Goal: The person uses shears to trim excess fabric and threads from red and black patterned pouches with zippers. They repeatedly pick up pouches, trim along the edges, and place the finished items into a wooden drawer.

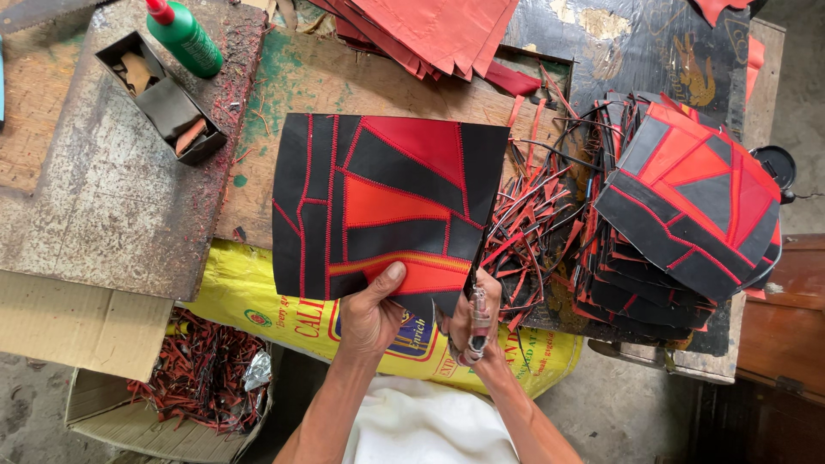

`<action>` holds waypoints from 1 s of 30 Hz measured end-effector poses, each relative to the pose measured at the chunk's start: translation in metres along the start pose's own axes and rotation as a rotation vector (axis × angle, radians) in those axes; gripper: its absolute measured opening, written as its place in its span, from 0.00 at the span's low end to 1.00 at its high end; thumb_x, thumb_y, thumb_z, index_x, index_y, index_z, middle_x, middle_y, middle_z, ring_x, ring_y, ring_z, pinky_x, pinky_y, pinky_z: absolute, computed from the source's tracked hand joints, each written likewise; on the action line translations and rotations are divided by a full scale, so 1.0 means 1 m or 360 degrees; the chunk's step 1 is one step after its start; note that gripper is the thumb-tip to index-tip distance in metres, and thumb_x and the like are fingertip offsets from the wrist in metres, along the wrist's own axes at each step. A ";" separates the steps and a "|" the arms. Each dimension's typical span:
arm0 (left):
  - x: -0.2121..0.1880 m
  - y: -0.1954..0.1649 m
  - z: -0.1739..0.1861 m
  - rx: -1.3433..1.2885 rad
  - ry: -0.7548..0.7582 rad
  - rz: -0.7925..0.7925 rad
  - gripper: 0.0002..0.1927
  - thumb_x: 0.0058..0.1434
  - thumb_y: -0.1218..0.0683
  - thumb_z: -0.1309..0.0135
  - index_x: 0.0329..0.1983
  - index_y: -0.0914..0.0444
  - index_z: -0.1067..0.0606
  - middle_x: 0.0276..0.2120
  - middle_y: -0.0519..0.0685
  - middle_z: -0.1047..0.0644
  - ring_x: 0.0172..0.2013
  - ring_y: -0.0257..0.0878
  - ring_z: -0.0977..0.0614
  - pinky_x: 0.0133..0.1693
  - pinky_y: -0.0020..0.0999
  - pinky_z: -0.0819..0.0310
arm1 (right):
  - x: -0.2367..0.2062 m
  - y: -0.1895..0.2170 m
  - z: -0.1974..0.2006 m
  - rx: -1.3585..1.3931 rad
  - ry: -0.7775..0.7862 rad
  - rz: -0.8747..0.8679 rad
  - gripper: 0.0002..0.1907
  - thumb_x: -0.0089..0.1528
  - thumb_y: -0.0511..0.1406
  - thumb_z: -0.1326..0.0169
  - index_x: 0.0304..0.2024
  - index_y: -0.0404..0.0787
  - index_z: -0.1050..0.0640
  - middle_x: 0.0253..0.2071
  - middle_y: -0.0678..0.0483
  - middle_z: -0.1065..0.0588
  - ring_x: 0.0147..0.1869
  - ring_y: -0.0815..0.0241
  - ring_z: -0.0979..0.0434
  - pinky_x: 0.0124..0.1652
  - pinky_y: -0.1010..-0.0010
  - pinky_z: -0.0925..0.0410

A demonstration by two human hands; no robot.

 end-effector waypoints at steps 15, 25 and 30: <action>0.015 -0.037 -0.002 0.0196 -0.0092 0.0114 0.28 0.56 0.70 0.43 0.62 0.73 0.30 0.51 0.60 0.20 0.50 0.50 0.16 0.54 0.46 0.18 | 0.025 0.004 0.048 0.1212 0.0126 -0.0228 0.26 0.69 0.52 0.44 0.29 0.40 0.32 0.21 0.57 0.36 0.18 0.64 0.36 0.22 0.70 0.41; 0.061 -0.133 -0.006 0.1665 0.0944 -0.0274 0.21 0.53 0.61 0.40 0.51 0.66 0.22 0.52 0.56 0.22 0.53 0.47 0.19 0.54 0.38 0.24 | 0.033 -0.006 0.047 0.0454 -0.0077 -0.0544 0.06 0.61 0.35 0.40 0.33 0.41 0.24 0.24 0.60 0.30 0.22 0.68 0.32 0.24 0.75 0.39; 0.028 -0.089 0.004 -0.0145 0.1156 0.0384 0.21 0.65 0.42 0.38 0.44 0.65 0.20 0.40 0.55 0.19 0.48 0.47 0.18 0.61 0.52 0.25 | 0.029 -0.021 0.023 0.0595 -0.0025 -0.0327 0.07 0.63 0.33 0.41 0.32 0.41 0.27 0.19 0.60 0.32 0.15 0.67 0.35 0.16 0.74 0.42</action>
Point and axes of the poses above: each hand's wrist, its own x-axis towards the middle knuckle, its own z-axis out of the back of the hand, y = z × x, the point moved 3 cm from there along x, towards the middle knuckle
